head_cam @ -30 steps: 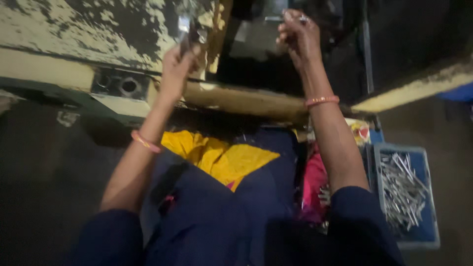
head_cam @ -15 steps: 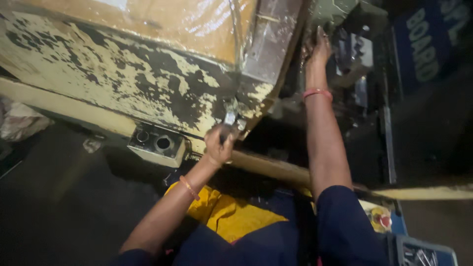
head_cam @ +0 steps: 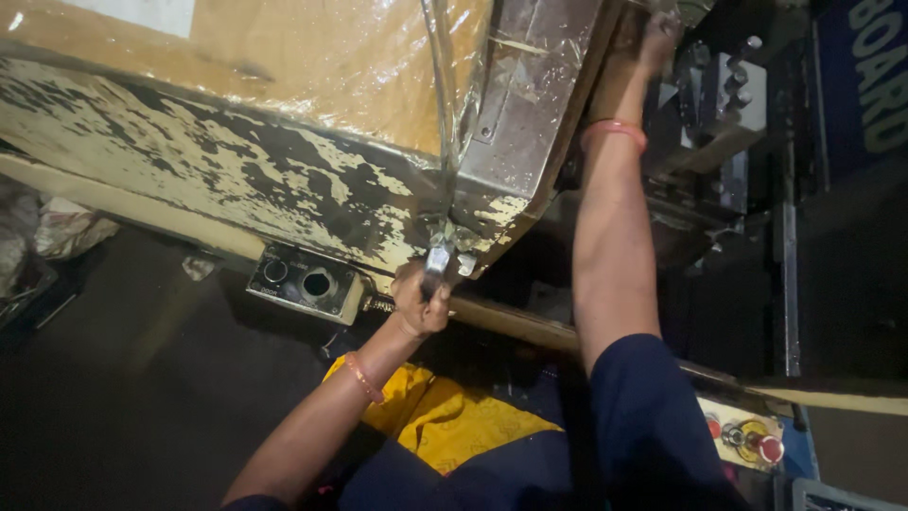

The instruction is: The person repeatedly places a plastic-wrapped cardboard box onto a metal jig, pulls a lever to activate a nailing machine, and then removes the box. This cycle is repeated multiple times throughout the clip.

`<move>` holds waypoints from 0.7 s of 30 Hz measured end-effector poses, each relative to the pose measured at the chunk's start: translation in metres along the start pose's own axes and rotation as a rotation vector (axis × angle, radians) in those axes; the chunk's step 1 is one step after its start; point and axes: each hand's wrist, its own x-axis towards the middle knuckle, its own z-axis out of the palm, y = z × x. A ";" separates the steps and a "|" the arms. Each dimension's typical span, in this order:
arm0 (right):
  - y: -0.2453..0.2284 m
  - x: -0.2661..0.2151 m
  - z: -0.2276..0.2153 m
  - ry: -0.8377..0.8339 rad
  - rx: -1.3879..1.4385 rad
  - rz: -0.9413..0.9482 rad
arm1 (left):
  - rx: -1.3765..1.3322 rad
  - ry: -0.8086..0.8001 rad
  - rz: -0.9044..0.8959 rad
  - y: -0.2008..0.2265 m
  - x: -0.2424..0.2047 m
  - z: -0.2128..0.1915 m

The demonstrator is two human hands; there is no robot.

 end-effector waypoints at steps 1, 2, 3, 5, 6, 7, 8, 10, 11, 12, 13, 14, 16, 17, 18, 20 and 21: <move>0.000 0.004 -0.003 0.013 0.032 -0.007 | -0.018 -0.014 -0.017 0.000 -0.001 -0.001; -0.002 0.011 -0.007 0.044 0.051 0.003 | -0.041 -0.030 -0.036 -0.001 -0.003 -0.001; -0.003 0.019 -0.011 0.065 0.074 0.013 | -0.010 -0.013 -0.028 -0.001 -0.005 0.000; -0.005 0.037 -0.018 0.108 0.143 0.066 | 0.048 0.022 -0.013 -0.002 -0.009 0.001; -0.004 0.043 -0.022 0.131 0.178 0.094 | 0.041 0.017 -0.034 -0.002 -0.012 0.001; -0.004 0.046 -0.026 0.154 0.213 0.122 | 0.034 0.012 -0.056 -0.002 -0.014 0.001; -0.003 0.048 -0.030 0.175 0.099 0.112 | 0.029 0.007 -0.076 -0.003 -0.015 0.000; -0.002 0.050 -0.037 0.217 -0.130 0.092 | 0.051 0.007 -0.094 -0.004 -0.016 0.000; -0.003 0.051 -0.038 0.195 -0.121 0.109 | 0.062 0.007 -0.103 -0.003 -0.015 -0.001; -0.005 0.053 -0.039 0.174 -0.111 0.126 | 0.031 -0.012 -0.078 -0.003 -0.014 -0.001; -0.007 0.055 -0.039 0.153 -0.101 0.143 | -0.001 -0.031 -0.053 -0.003 -0.012 -0.002; -0.009 0.057 -0.038 0.164 -0.135 0.140 | -0.033 -0.050 -0.029 -0.003 -0.010 -0.003; -0.012 0.064 -0.037 0.186 -0.203 0.137 | -0.029 0.000 0.010 -0.003 -0.007 -0.002; -0.014 0.070 -0.035 0.145 -0.229 0.157 | -0.026 0.025 0.030 -0.004 -0.005 -0.001; -0.018 0.076 -0.035 0.106 -0.257 0.180 | -0.034 0.006 -0.018 -0.003 -0.006 -0.001; -0.021 0.081 -0.040 0.060 -0.289 0.197 | -0.054 -0.033 -0.113 -0.003 -0.008 -0.001; -0.023 0.082 -0.043 0.053 -0.293 0.191 | -0.040 -0.023 -0.113 -0.002 -0.009 -0.001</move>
